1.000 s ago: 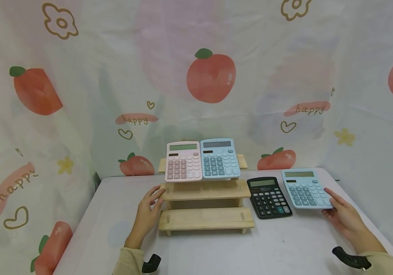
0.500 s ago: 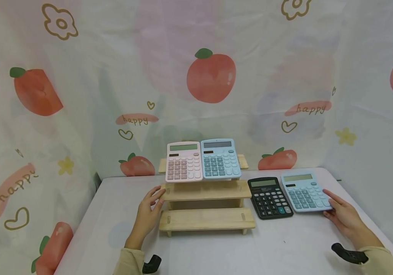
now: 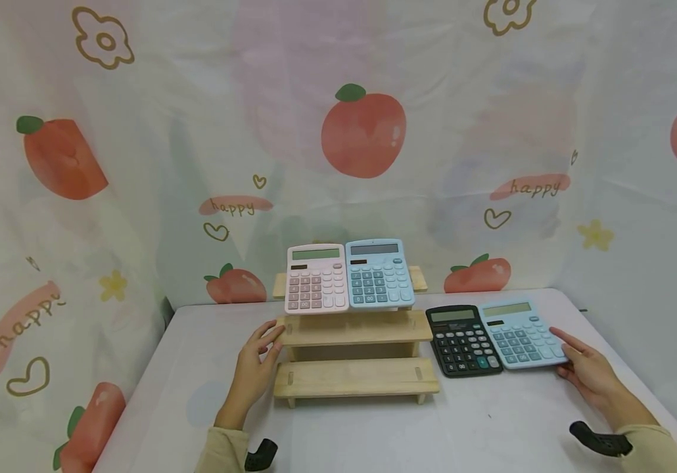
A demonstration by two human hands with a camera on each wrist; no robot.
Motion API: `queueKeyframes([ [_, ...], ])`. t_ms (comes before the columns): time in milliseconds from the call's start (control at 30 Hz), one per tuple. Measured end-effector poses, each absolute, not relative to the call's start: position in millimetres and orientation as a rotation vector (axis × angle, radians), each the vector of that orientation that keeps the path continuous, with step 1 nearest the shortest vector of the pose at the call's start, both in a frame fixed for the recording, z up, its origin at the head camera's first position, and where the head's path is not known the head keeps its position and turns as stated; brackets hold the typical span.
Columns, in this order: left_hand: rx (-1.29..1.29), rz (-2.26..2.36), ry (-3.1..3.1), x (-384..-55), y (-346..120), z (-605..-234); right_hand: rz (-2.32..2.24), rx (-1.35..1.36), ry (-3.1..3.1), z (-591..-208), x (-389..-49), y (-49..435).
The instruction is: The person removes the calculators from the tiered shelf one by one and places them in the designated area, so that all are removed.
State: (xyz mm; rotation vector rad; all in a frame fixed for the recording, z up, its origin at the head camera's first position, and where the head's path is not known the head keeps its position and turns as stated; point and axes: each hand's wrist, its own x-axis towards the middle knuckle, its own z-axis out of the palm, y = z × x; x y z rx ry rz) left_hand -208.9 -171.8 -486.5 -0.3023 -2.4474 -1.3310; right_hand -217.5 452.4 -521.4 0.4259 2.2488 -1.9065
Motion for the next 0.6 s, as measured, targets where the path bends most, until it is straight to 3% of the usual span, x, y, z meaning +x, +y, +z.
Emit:
queueKeyframes([
  [600,-0.299,-1.336,-2.445,-209,-172,-486,-1.465,0.287,2.518,-507,-217,451],
])
